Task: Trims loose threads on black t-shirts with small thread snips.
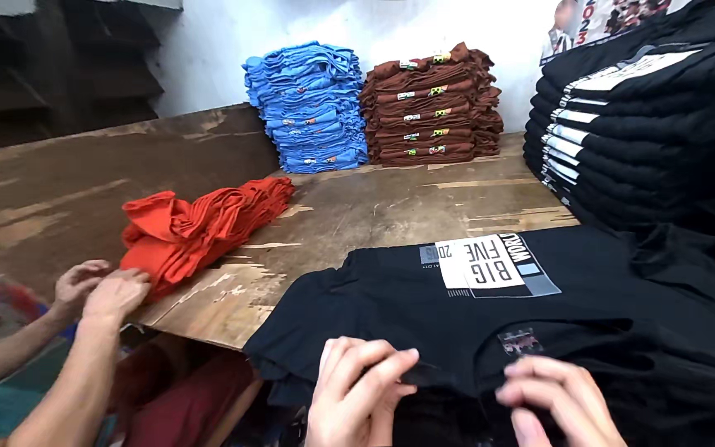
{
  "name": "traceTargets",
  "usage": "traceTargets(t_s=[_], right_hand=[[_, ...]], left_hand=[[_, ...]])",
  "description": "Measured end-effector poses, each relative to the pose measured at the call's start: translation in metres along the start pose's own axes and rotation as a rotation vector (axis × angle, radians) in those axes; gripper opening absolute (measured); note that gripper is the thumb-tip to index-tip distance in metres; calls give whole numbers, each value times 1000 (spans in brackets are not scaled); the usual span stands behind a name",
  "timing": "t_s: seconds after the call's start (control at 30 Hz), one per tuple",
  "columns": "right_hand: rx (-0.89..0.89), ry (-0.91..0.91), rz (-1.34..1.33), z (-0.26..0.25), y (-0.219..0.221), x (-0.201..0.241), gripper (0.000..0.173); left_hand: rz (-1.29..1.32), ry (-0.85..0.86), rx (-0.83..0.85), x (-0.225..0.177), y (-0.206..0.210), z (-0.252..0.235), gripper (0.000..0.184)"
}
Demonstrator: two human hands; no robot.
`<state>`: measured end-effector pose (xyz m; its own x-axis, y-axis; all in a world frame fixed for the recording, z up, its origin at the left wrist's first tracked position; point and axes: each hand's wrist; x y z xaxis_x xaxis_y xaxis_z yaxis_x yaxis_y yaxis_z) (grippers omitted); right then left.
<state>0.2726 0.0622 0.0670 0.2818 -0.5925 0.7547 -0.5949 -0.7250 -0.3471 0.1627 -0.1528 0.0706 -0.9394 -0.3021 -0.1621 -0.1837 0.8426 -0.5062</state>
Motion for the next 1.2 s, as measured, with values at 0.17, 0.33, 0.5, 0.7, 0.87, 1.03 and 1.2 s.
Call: traceTargets(t_s=[0.17,0.33,0.5,0.7,0.87,1.03,1.2], right_hand=[[-44,261,-134,-7,9,15,8],[-74,62,-335,7,2,10,6],[-24,-13,-385,9,5,10,8],[35,-75,-394,12,-4,-1,18],[27,118,217,-5,-3,15,39],[-235,-180,196,6,38,17,8],[-228,6,-318,16,44,8,6]], left_hand=[[90,-140,53,-7,-5,-8,19],[60,-124,88,-16,-12,-10,19],[77,-9,125,-14,-4,-12,18],[-19,90,63,-7,2,-8,15],[60,-197,31,-18,-9,-28,26],[170,-551,285,-39,-5,-56,30],[661,-739,198,-38,-1,-47,8]])
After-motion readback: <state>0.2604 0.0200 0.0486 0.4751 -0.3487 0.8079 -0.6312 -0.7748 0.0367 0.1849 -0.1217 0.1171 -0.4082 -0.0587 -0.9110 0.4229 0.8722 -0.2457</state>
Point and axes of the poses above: each hand's wrist, its own z-axis away from the middle knuckle, its own y-axis out of the palm, x = y × z, and after that the axes turned 9 degrees about y, right-handed
